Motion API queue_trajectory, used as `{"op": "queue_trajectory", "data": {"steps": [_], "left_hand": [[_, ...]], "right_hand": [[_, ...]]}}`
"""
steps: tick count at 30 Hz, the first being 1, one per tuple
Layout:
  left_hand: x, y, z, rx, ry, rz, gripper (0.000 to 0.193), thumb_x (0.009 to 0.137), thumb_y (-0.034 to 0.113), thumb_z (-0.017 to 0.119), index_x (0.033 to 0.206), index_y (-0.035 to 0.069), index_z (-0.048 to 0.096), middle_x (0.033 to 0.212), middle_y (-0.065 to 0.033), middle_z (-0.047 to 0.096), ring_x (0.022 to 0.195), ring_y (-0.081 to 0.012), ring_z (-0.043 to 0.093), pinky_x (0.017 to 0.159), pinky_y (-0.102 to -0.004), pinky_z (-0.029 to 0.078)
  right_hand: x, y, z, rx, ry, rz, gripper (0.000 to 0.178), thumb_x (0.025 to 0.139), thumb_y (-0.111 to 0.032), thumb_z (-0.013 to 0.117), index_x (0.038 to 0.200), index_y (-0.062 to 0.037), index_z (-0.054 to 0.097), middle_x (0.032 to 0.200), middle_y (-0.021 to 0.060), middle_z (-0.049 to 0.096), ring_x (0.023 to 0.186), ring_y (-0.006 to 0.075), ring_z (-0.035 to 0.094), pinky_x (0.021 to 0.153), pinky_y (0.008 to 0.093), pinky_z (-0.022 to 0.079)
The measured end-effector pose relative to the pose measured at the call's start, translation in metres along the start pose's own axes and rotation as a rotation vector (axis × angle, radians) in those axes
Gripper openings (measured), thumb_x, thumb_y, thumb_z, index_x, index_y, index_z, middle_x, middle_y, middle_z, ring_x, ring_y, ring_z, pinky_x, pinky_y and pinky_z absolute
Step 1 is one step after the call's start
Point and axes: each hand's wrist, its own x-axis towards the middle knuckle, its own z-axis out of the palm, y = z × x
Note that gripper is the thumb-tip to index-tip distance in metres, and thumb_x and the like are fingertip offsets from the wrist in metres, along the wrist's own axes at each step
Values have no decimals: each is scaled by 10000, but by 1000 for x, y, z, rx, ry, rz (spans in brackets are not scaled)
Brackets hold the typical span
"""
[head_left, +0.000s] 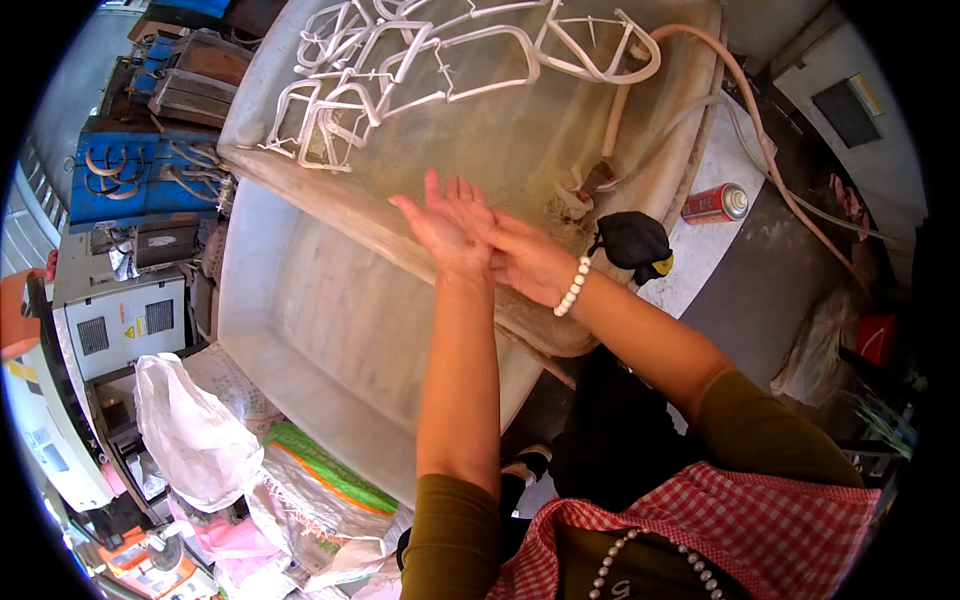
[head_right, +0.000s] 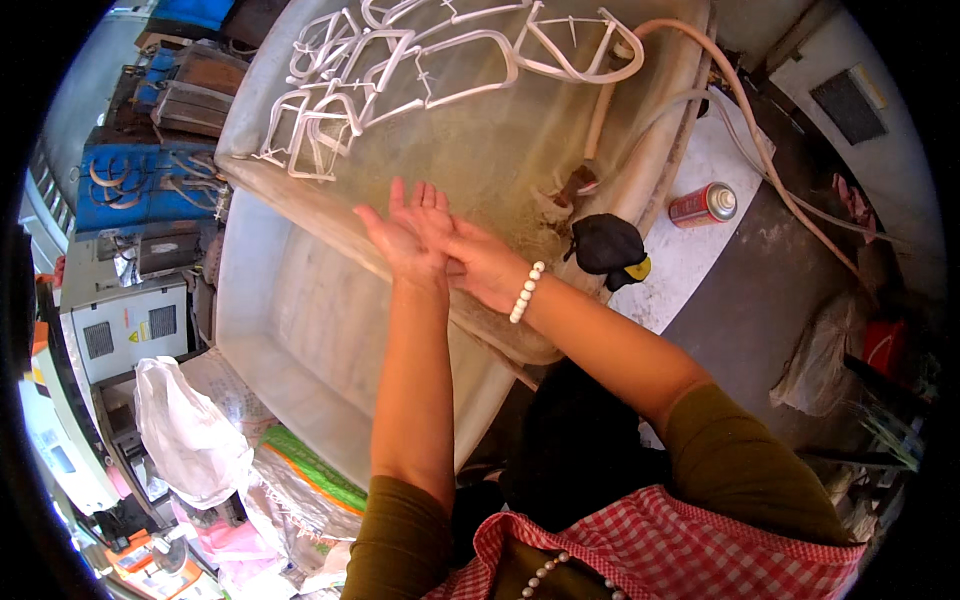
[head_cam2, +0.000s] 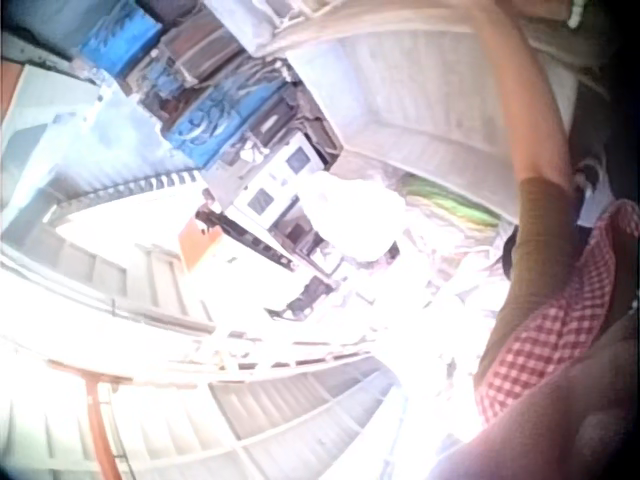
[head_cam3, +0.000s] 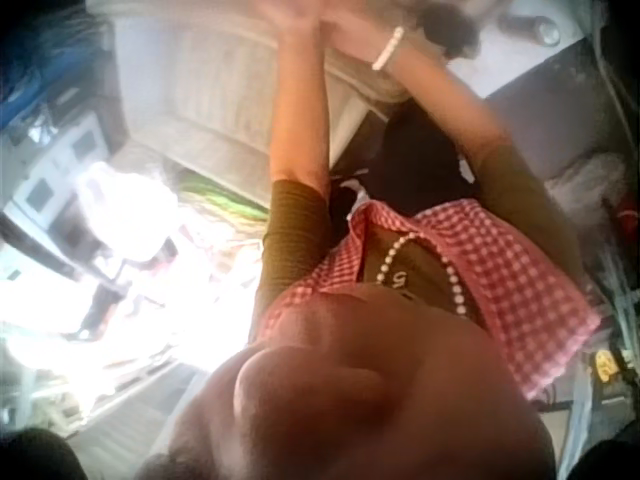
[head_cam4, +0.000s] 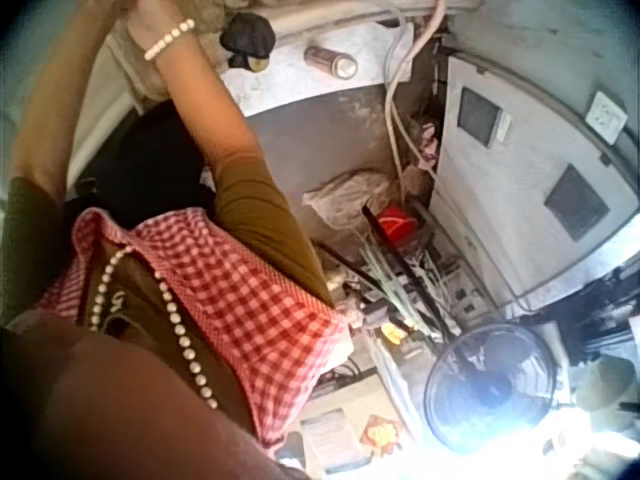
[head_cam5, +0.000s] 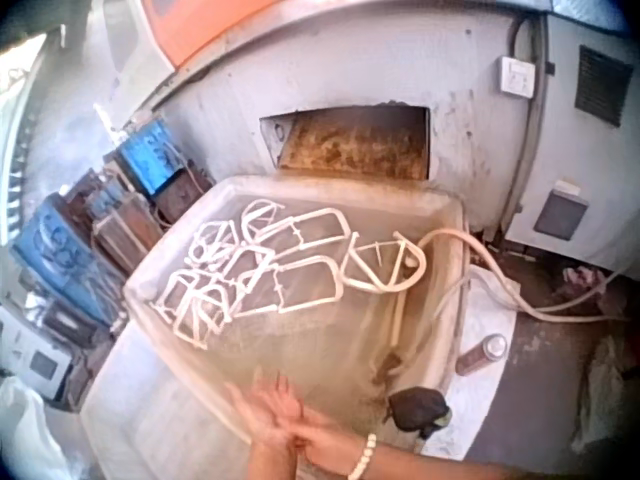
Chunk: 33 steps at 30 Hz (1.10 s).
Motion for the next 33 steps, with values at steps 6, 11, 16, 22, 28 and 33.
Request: {"op": "queue_trajectory", "data": {"steps": [6, 11, 16, 22, 28, 33], "left_hand": [[0, -6, -11, 30, -123, 34, 1020, 833, 756, 343, 1489, 57, -4, 1535, -227, -101, 1438, -328, -61, 1160, -444, 2], [-11, -10, -9, 55, -72, 35, 1053, 806, 795, 327, 1494, 83, -30, 1536, -226, -102, 1437, -331, -77, 1151, -445, -58], [-13, -10, -7, -29, -84, -15, 1107, 765, 830, 343, 1491, 115, -88, 1535, -223, -120, 1432, -352, -86, 1148, -457, -63], [-17, -1, 9, -232, -72, -107, 1191, 700, 882, 339, 1473, 132, -170, 1535, -203, -153, 1419, -396, -108, 1121, -540, -91], [-14, -1, 9, -247, -134, -133, 1201, 690, 892, 327, 1471, 128, -173, 1540, -192, -142, 1420, -390, -114, 1108, -574, -97], [-17, -11, 10, -115, -138, -63, 1179, 706, 880, 327, 1480, 123, -140, 1549, -184, -90, 1428, -368, -67, 1121, -555, -57]], "right_hand": [[1, 11, 1, 135, 0, -18, 619, 880, -166, 659, 1402, -60, 343, 1313, 56, 494, 1186, 166, 491, 976, 327, 416], [9, 21, -1, 71, 122, 58, 619, 872, -235, 678, 1374, -45, 369, 1276, 63, 520, 1182, 160, 489, 961, 318, 426], [1, 11, 17, 53, 116, -33, 602, 875, -218, 666, 1360, -20, 370, 1282, 74, 507, 1176, 155, 488, 970, 318, 423], [-12, 6, 3, -40, -95, -90, 593, 900, -154, 620, 1401, -28, 329, 1336, 71, 462, 1203, 157, 476, 1003, 327, 403], [-19, 9, 7, 71, -96, -135, 603, 894, -84, 600, 1412, -16, 299, 1370, 86, 430, 1248, 167, 439, 1039, 331, 369], [-13, 15, 12, 73, 66, -180, 557, 883, -74, 608, 1372, 6, 355, 1329, 93, 468, 1217, 162, 463, 1013, 313, 391]]}}
